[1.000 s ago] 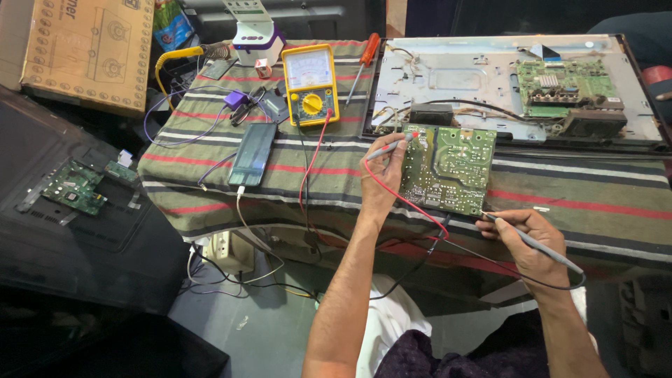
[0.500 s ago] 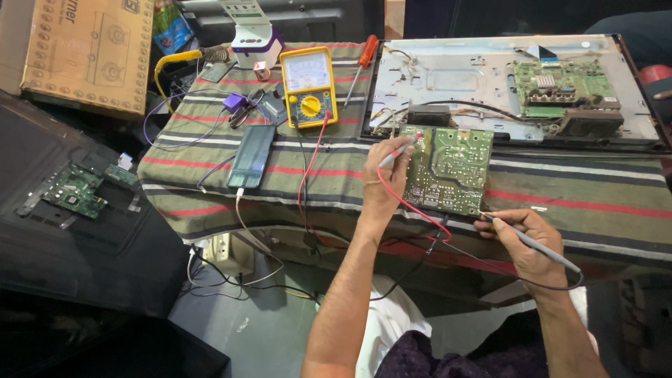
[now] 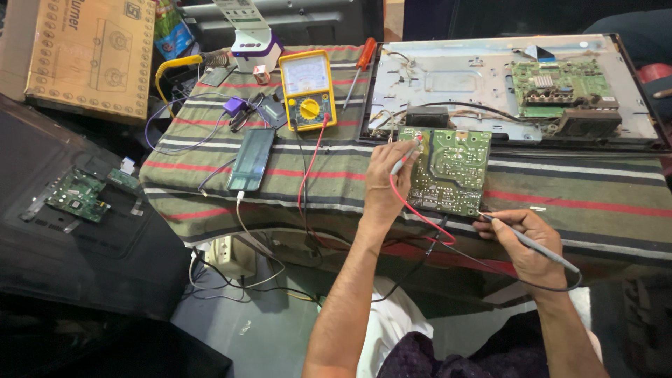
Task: The person uses a multimeter to test multiple points on a green circuit board. They hold the board with one hand and probe various solder joints and traces with the multimeter leads, occasionally repositioning the board on the workbench.
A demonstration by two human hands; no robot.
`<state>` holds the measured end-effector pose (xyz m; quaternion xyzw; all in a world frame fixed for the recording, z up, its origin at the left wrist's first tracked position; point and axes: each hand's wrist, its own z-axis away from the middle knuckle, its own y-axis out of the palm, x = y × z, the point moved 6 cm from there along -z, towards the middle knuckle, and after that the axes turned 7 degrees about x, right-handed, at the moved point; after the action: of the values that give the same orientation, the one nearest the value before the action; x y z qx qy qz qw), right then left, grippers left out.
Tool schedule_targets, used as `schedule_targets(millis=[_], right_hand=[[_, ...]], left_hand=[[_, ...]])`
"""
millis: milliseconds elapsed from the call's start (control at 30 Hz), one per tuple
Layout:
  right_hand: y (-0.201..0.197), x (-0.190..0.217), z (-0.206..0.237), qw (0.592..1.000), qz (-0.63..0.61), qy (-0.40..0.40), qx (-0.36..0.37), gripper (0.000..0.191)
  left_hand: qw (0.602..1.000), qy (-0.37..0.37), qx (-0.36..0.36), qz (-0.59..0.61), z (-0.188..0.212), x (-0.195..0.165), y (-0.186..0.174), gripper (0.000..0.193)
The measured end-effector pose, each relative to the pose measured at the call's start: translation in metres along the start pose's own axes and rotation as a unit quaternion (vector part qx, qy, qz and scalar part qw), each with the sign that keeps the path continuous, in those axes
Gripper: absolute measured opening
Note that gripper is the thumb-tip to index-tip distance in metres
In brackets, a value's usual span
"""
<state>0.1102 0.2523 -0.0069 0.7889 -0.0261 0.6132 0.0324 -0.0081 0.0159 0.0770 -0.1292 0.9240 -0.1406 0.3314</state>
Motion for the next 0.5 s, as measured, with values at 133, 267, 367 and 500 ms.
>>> schedule_targets(millis=[133,267,367,500], right_hand=[[0.0,0.002,0.001,1.0,0.007,0.008,-0.004,0.017],[0.0,0.004,0.001,1.0,0.006,0.011,-0.006,0.016],[0.0,0.005,0.002,1.0,0.004,0.014,-0.007,0.016],[0.001,0.008,0.002,1.0,0.01,0.014,-0.01,0.016]], left_hand=[[1.0,0.014,-0.001,-0.013,-0.001,-0.005,0.0,0.022],[0.999,0.039,0.001,-0.028,0.0,-0.011,0.0,0.025],[0.998,0.043,0.008,-0.039,0.001,-0.013,0.001,0.029],[0.997,0.054,0.009,-0.054,0.002,-0.014,0.002,0.032]])
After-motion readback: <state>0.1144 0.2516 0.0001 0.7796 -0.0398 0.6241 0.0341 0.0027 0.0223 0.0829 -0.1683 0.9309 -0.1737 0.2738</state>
